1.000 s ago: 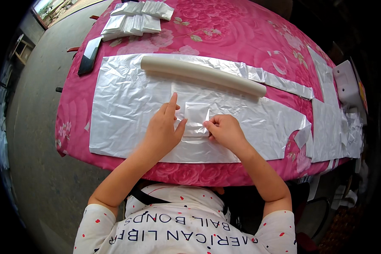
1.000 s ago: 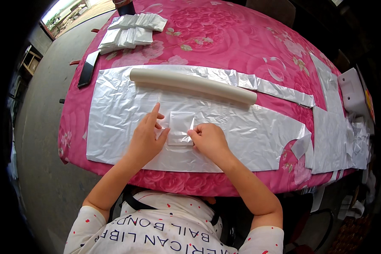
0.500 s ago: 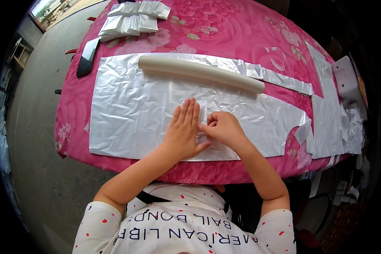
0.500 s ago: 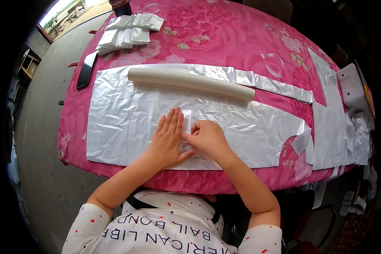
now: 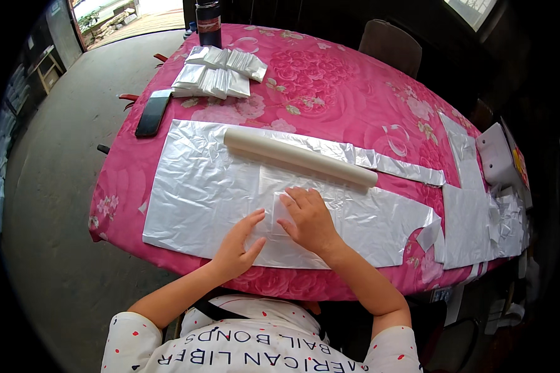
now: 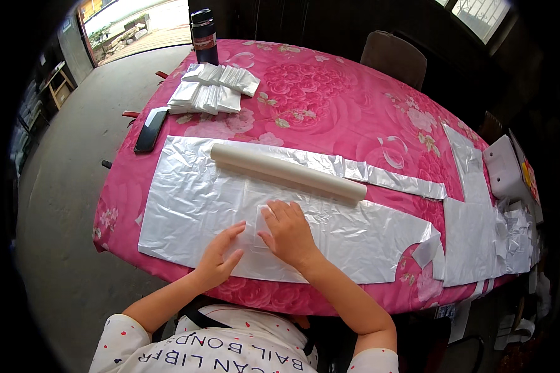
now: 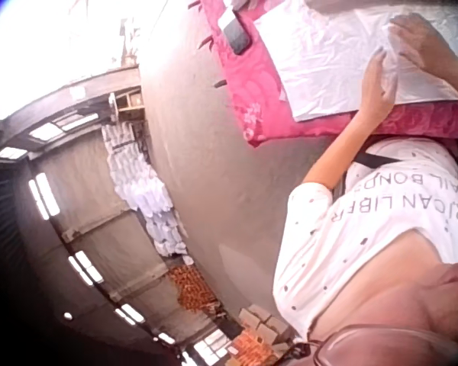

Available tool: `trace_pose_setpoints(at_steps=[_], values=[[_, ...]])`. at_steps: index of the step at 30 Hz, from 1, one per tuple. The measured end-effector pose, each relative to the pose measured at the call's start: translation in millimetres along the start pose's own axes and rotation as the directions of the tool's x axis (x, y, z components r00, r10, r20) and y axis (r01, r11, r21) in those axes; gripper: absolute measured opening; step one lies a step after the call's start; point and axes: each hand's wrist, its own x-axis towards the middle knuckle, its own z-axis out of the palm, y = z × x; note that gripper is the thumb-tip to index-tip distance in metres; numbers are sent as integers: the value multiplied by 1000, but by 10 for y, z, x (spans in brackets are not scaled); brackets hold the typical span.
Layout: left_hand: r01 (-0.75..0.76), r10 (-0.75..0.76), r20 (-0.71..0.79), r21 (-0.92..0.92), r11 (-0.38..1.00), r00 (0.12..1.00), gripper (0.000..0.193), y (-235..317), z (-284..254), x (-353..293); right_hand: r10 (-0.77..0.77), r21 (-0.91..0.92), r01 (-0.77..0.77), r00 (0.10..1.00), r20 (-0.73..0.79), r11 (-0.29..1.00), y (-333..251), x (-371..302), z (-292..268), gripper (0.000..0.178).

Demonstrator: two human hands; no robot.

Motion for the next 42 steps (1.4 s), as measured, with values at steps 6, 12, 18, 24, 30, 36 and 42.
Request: trace_pose_setpoints(at_steps=[6,12,18,24,30,36,42], values=[[776,-575,523,-454,438,629,31,61,-491,-925,86,107,-100,988,129,989,-226,117,406,63],[769,-809,366,-619,158,460,30,-13,-438,-1400,-97,450,-26,964,249,893,-1190,-195,683,58],[758,-754,87,-126,640,651,16,-35,-464,-1404,-331,482,143,884,331,865,-1494,-246,415,34],[55,-36,-59,367,929,998,27,286,-650,-883,-375,388,251,881,289,887,-968,54,-34,10],[66,-7,-150,391,918,989,46,297,-775,-699,53,573,-101,994,100,813,-125,676,-287,11],[35,-14,-66,335,942,998,41,190,-643,-725,659,831,-466,733,170,303,1130,1454,84,20],[8,20,-65,398,917,998,39,159,-613,-720,614,316,-559,782,-105,766,1569,1548,274,33]])
